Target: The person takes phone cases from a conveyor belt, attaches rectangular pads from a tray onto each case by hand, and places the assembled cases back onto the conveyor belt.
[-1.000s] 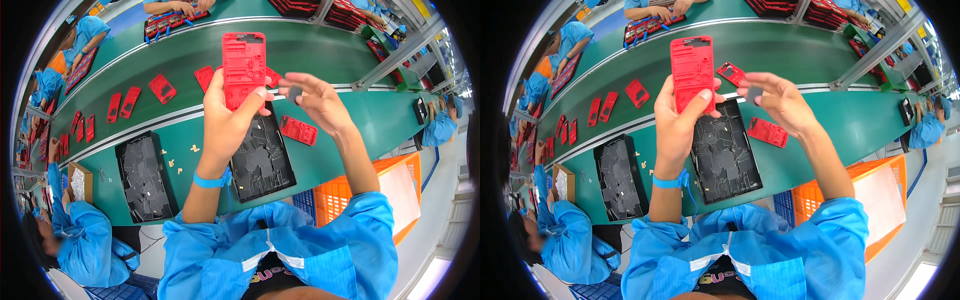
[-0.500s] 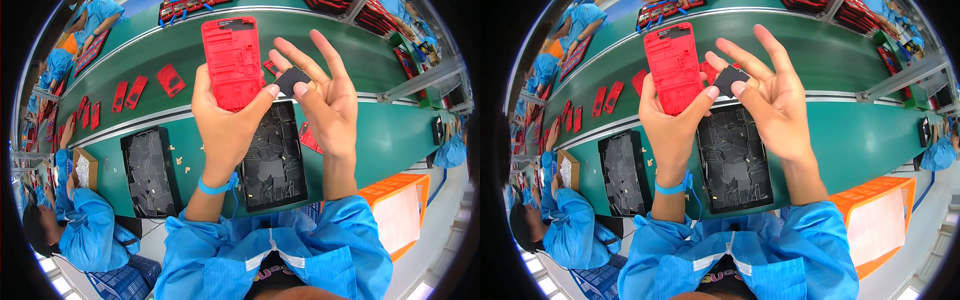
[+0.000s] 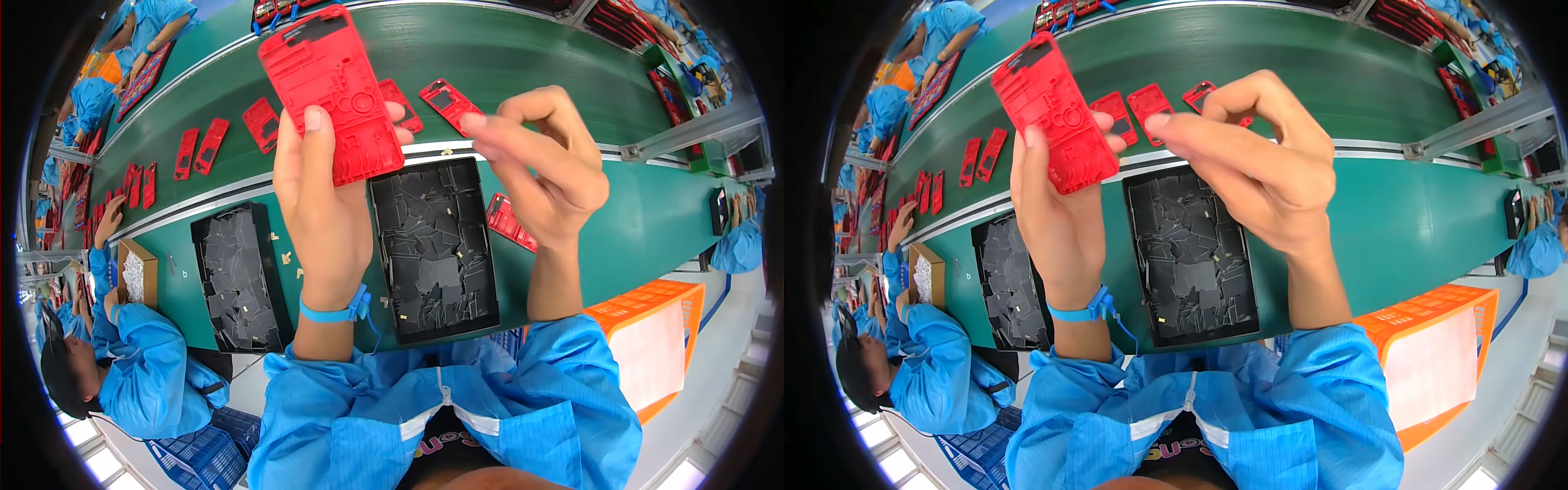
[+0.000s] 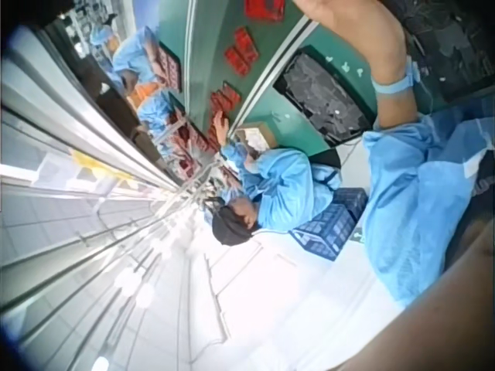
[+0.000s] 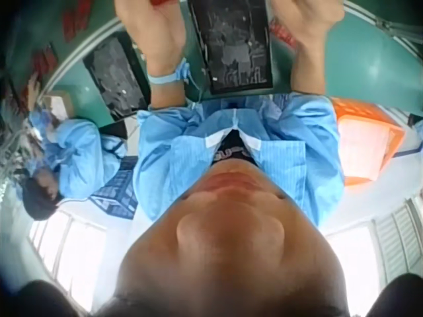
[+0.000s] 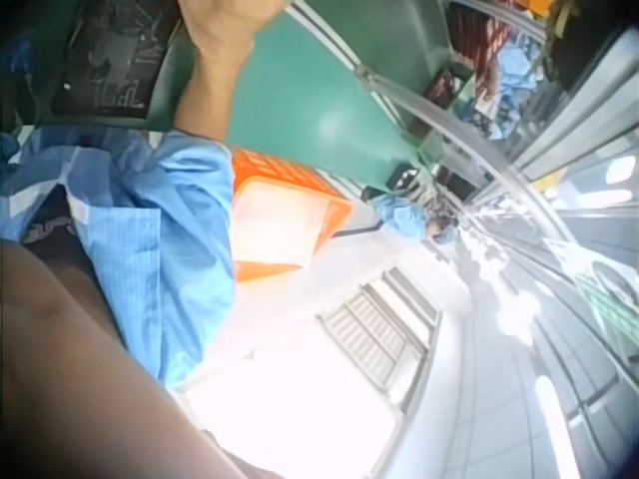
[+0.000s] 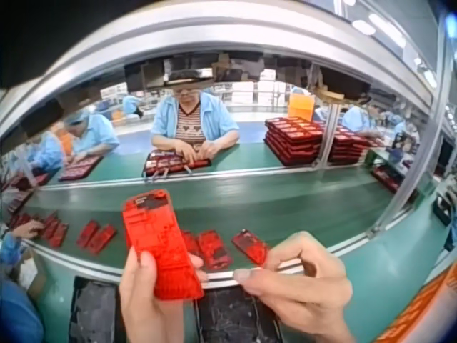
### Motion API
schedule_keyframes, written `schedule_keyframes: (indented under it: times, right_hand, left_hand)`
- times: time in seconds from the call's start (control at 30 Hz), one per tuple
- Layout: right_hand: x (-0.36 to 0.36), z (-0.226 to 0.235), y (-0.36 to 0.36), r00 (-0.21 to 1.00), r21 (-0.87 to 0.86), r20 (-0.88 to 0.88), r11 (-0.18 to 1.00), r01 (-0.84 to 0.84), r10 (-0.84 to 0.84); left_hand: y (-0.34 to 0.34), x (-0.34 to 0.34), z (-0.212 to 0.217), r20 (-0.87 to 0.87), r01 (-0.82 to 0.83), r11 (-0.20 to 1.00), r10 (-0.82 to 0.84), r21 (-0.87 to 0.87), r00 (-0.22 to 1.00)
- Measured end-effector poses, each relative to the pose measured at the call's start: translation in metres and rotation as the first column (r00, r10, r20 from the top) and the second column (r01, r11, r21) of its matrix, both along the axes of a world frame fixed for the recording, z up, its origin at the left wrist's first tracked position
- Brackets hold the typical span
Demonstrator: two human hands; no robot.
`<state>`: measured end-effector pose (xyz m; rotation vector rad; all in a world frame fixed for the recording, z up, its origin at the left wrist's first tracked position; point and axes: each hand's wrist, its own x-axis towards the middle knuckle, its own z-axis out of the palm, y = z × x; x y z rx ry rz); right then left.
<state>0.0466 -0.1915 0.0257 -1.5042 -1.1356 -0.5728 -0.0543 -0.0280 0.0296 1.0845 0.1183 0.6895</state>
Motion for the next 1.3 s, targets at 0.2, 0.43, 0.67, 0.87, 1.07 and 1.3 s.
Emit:
schedule_keyframes:
  times: [0.2, 0.43, 0.67, 0.87, 1.07, 1.3]
  right_hand:
    - [0.001, 0.009, -0.007, 0.975, 0.149, 0.156, 0.972, -0.181, 0.157]
    - [0.006, 0.003, 0.003, 0.937, 0.075, 0.292, 0.972, -0.224, 0.194]
    - [-0.017, -0.012, 0.014, 0.984, 0.232, -0.141, 0.970, -0.074, 0.109]
    - [-0.014, 0.001, 0.013, 0.923, 0.312, -0.383, 0.947, 0.077, 0.051]
    - [-0.005, 0.002, -0.008, 0.878, 0.369, -0.465, 0.927, 0.074, 0.115]
    - [0.000, 0.001, -0.011, 0.946, 0.253, -0.275, 0.962, -0.103, 0.174]
  left_hand:
    - [-0.005, 0.009, -0.006, 0.102, -0.110, 0.992, 0.115, -0.054, 0.988]
    - [0.000, -0.011, -0.003, 0.046, -0.130, 0.987, 0.126, 0.098, 0.991]
    - [-0.015, -0.008, -0.002, 0.198, 0.089, 0.961, -0.037, -0.263, 0.980]
    - [-0.014, -0.009, -0.003, -0.099, 0.076, 0.992, -0.066, 0.102, 0.993]
    - [-0.017, -0.007, 0.005, -0.215, 0.230, 0.971, -0.211, 0.066, 0.954]
    - [-0.017, -0.001, -0.009, -0.086, 0.275, 0.919, -0.309, -0.282, 0.947]
